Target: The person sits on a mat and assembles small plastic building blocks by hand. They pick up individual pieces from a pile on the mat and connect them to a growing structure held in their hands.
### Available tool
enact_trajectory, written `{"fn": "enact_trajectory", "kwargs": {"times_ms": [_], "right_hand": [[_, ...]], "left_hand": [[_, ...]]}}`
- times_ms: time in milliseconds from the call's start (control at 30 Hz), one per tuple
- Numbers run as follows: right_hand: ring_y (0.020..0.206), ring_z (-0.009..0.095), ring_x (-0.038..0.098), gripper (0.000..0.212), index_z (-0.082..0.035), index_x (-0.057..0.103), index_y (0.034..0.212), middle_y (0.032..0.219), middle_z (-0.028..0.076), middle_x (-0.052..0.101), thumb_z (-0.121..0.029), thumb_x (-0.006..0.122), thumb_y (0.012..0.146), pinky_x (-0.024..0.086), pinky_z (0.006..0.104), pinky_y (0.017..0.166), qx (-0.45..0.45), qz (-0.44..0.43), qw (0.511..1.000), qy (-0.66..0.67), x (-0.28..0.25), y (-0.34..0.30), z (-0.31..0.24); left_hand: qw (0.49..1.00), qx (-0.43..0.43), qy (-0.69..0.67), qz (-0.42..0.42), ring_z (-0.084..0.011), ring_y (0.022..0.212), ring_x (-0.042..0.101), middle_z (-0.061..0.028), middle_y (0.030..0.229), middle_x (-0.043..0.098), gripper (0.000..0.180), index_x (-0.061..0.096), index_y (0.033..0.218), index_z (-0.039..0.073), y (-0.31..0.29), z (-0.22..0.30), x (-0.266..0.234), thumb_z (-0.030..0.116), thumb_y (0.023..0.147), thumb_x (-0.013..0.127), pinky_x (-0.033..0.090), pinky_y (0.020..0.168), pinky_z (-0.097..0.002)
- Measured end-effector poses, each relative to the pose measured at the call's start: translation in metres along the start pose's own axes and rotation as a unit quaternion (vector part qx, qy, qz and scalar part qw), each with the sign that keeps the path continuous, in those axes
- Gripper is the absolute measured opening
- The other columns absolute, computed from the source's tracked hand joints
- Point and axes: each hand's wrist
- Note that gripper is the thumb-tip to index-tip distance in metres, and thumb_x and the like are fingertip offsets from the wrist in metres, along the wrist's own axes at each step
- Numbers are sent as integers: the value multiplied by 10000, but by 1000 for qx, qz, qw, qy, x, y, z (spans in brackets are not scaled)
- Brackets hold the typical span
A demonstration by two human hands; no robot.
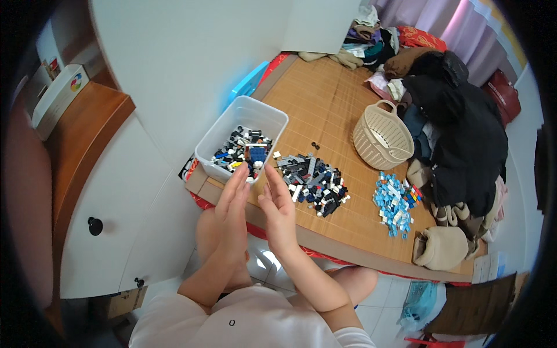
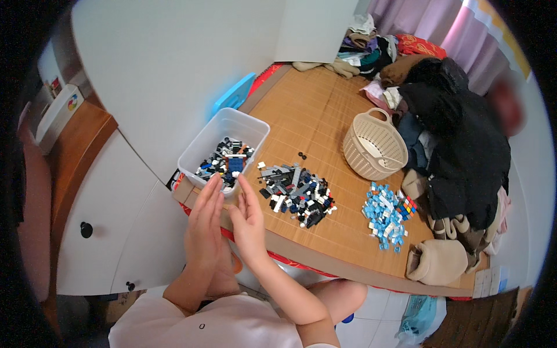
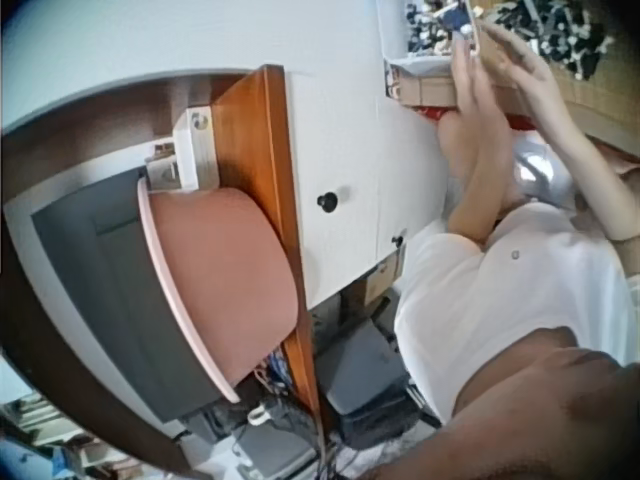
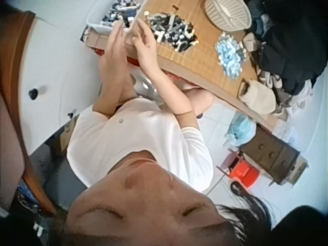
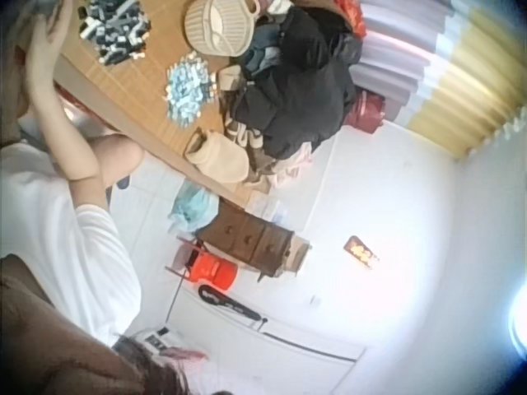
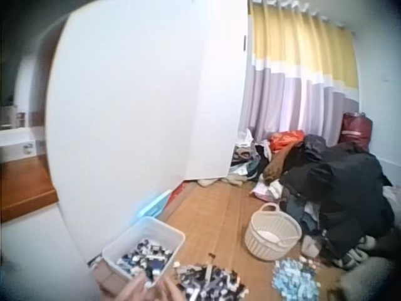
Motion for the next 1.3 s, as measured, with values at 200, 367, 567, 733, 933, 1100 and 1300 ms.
{"fn": "enact_trajectory", "kwargs": {"times_ms": [200, 367, 567, 733, 933, 1100, 1300], "right_hand": [[1339, 191, 190, 576, -11, 273, 1359, 1426, 111, 249, 70, 406, 805, 126, 326, 1097, 1, 64, 997, -38, -43, -13, 13], [1339, 201, 194, 581, 8, 247, 1365, 1433, 125, 234, 65, 395, 806, 142, 310, 1088, 43, 146, 988, -38, -77, -31, 29], [1339, 227, 197, 599, 20, 213, 1373, 1431, 156, 226, 57, 405, 807, 160, 319, 1084, 64, 197, 978, -14, -94, -39, 40], [1330, 239, 226, 591, 23, 216, 1372, 1420, 177, 241, 43, 416, 816, 183, 319, 1077, 89, 208, 974, -20, -97, -34, 41], [1328, 248, 226, 591, 35, 209, 1371, 1415, 195, 237, 16, 424, 821, 220, 312, 1054, 76, 203, 976, -9, -103, -27, 51], [1301, 242, 272, 582, 36, 238, 1362, 1390, 191, 286, -31, 461, 829, 247, 313, 1036, 86, 208, 973, -48, -104, -22, 52], [1251, 227, 334, 560, 34, 276, 1346, 1339, 168, 357, -48, 483, 831, 266, 309, 1023, 100, 209, 971, -55, -102, -24, 49]], "left_hand": [[993, -50, 46, -92, -201, 1298, 289, -125, 1390, 327, 405, 354, 1317, -19, -11, -7, 24, 55, 920, 325, 243, 1062, -326], [986, -82, -80, -124, -205, 1302, 289, -149, 1378, 344, 437, 337, 1319, -50, -8, -77, 36, 93, 909, 387, 223, 1066, -302], [979, -152, -48, -130, -179, 1260, 347, -138, 1352, 384, 432, 359, 1315, -40, -6, -113, 44, 90, 904, 392, 261, 1029, -278], [973, -190, -47, -126, -189, 1245, 364, -136, 1345, 387, 426, 366, 1309, -40, -4, -129, 41, 60, 895, 383, 270, 1028, -292], [971, -173, -15, -163, -200, 1238, 371, -146, 1329, 397, 428, 364, 1307, -44, 0, -127, 44, 68, 895, 391, 279, 1023, -293], [966, -182, -8, -183, -185, 1200, 401, -150, 1303, 417, 429, 358, 1312, -40, 3, -124, 47, 81, 903, 403, 308, 997, -281], [961, -179, 15, -208, -165, 1142, 440, -143, 1274, 442, 414, 373, 1303, -31, 5, -135, 43, 100, 912, 416, 345, 955, -267]]}}
Point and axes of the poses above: each hand's wrist, its own y-axis towards the middle knuckle, its own x-axis out of the palm, z = x × y
